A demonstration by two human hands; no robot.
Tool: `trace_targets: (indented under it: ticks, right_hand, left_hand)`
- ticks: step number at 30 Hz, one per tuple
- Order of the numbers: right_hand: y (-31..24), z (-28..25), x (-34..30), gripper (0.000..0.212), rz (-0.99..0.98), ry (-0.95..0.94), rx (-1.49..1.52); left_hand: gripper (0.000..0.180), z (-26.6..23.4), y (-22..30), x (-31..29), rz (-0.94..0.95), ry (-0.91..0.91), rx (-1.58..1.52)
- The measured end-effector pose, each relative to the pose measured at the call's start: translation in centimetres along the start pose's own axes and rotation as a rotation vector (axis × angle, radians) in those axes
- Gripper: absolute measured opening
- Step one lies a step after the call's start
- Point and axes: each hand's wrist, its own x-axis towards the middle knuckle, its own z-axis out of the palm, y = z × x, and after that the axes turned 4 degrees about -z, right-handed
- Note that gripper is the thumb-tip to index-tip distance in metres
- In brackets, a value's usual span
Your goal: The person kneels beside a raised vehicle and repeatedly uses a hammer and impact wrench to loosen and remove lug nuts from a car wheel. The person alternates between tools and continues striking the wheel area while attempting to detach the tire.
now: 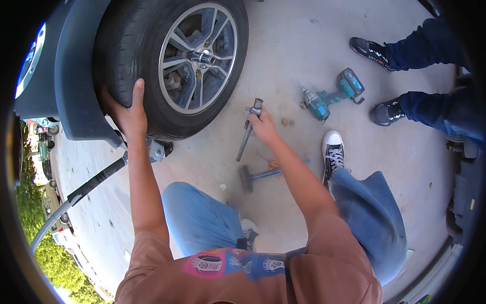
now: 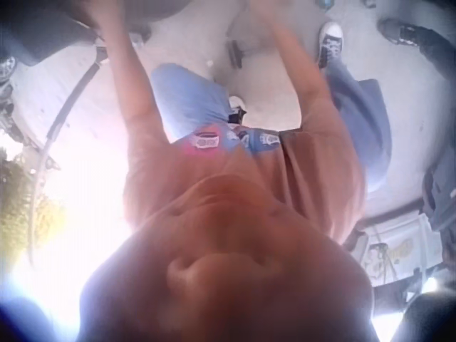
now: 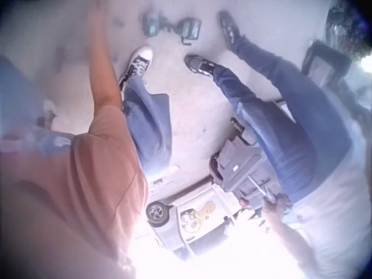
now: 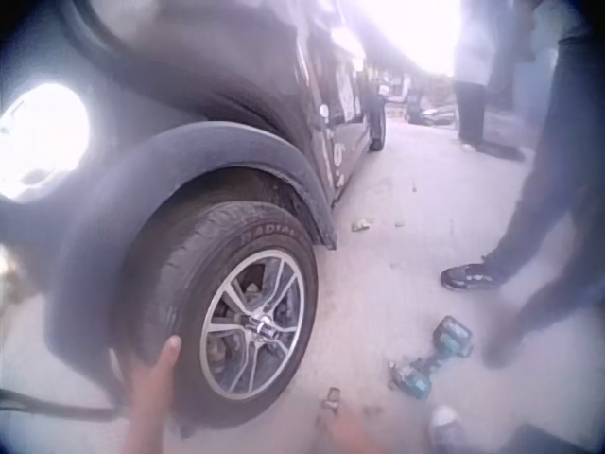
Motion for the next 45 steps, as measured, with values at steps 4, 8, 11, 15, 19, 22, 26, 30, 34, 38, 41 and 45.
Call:
trace_targets:
  ticks: [4,8,11,15,19,22,26,30,34,38,41,45]
  right_hand:
    - [-11.5,-0.2,0.1,0.029,-0.082,-0.129,0.429]
    - [-16.1,1.2,1.6,0.032,-0.019,-0.174,0.776]
    - [-17.1,2.1,2.9,0.033,-0.006,-0.220,0.825]
    - [-17.0,3.6,3.7,0.035,0.068,-0.209,0.893]
    - [-16.6,4.0,3.8,0.034,0.064,-0.206,0.853]
    - [-16.9,3.6,4.0,0.033,-0.036,-0.188,0.599]
    - [-16.4,3.8,5.0,0.034,-0.181,-0.179,0.278]
    - [-16.2,4.5,5.8,0.034,-0.057,-0.262,0.610]
    - [-16.2,4.7,5.8,0.034,-0.081,-0.176,0.511]
    - [-15.9,4.1,6.0,0.029,-0.212,-0.090,0.108]
    - [-16.5,3.8,6.5,0.035,-0.183,-0.110,0.248]
    - [-17.3,4.2,7.3,0.034,-0.072,-0.069,0.389]
  left_hand:
    - [0.100,0.2,0.0,0.0,0.004,-0.006,-0.026]
    - [0.103,0.1,0.1,0.1,-0.002,-0.024,-0.007]
    - [0.108,-0.1,0.2,0.2,-0.031,-0.046,0.019]
    - [0.110,-0.1,0.5,0.4,-0.034,-0.065,0.029]
    - [0.097,0.1,0.2,0.2,-0.006,-0.034,-0.041]
    - [0.097,0.0,0.3,0.4,0.001,-0.044,-0.039]
    - [0.108,-0.1,0.1,0.7,-0.028,-0.069,0.077]
    - [0.106,0.1,2.4,2.1,-0.073,-0.070,0.001]
    - [0.105,0.1,3.3,2.7,-0.070,-0.064,-0.089]
    - [0.101,0.4,4.7,3.9,-0.110,-0.065,0.003]
    - [0.099,0.7,6.9,5.7,-0.094,-0.058,0.102]
    - [0.084,1.2,9.3,4.8,0.125,0.023,0.223]
